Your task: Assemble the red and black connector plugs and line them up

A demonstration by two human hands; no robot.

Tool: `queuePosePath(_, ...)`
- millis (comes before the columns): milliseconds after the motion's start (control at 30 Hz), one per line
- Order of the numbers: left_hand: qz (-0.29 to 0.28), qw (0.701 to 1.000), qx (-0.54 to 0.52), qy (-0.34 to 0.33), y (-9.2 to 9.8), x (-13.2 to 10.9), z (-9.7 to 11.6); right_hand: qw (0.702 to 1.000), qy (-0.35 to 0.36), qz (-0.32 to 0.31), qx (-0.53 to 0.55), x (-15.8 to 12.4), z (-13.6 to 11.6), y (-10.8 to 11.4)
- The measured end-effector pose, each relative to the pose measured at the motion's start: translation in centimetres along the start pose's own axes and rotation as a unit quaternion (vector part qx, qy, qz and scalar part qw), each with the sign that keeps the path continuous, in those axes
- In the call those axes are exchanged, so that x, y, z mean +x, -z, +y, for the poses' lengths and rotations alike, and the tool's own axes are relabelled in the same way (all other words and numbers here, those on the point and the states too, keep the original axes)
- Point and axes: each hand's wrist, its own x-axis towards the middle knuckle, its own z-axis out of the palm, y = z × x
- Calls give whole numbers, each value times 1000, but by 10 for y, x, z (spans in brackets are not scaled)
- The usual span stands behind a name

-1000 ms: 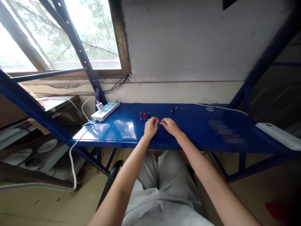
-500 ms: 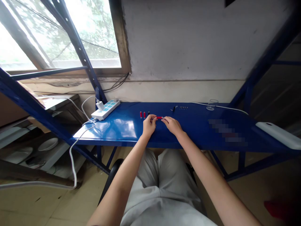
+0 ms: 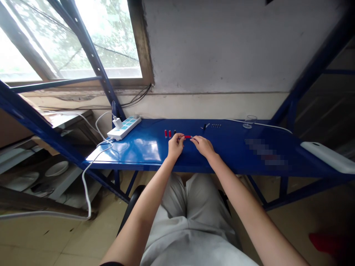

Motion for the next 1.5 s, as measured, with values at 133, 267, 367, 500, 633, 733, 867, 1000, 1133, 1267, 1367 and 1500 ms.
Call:
queuePosePath(133, -18, 1000, 5, -9, 0, 0, 0, 1000, -3, 4, -13, -1, 0, 1)
queuePosePath(267, -42, 998, 39, -6, -1, -1, 1, 1000, -5, 19, -18, -1, -1, 3)
queuePosePath(367, -53, 996, 63, -20, -3, -1, 0, 1000, 5, 27, -10, -1, -4, 3)
queuePosePath(500, -59, 994, 84, -33, -4, -1, -3, 999, 21, 24, 1, -1, -7, 1)
queuePosePath(633, -62, 993, 100, -35, -4, -1, -6, 999, 32, 27, 1, 0, -6, -3)
queuePosePath(733, -61, 992, 101, -37, -4, -1, -7, 999, 40, 28, -3, 0, -5, -4)
queuePosePath(867, -59, 993, 93, -37, -4, -1, -6, 999, 42, 19, -10, 0, -6, -4)
queuePosePath(1000, -24, 998, 60, -19, -3, -1, -3, 999, 29, 18, 42, 7, -6, -7)
queuePosePath(1133, 82, 996, -4, 25, 1, 2, -1, 986, -20, 41, 163, 25, -6, -16)
queuePosePath(1267, 142, 987, -48, 52, 7, 4, 1, 980, -64, 27, 184, 42, -10, -28)
queuePosePath(1367, 163, 981, -77, 68, 9, 5, 3, 981, -77, -7, 180, 52, -17, -35)
queuePosePath(1500, 168, 978, -87, 86, 10, 5, 2, 982, -92, -49, 155, 63, -24, -41)
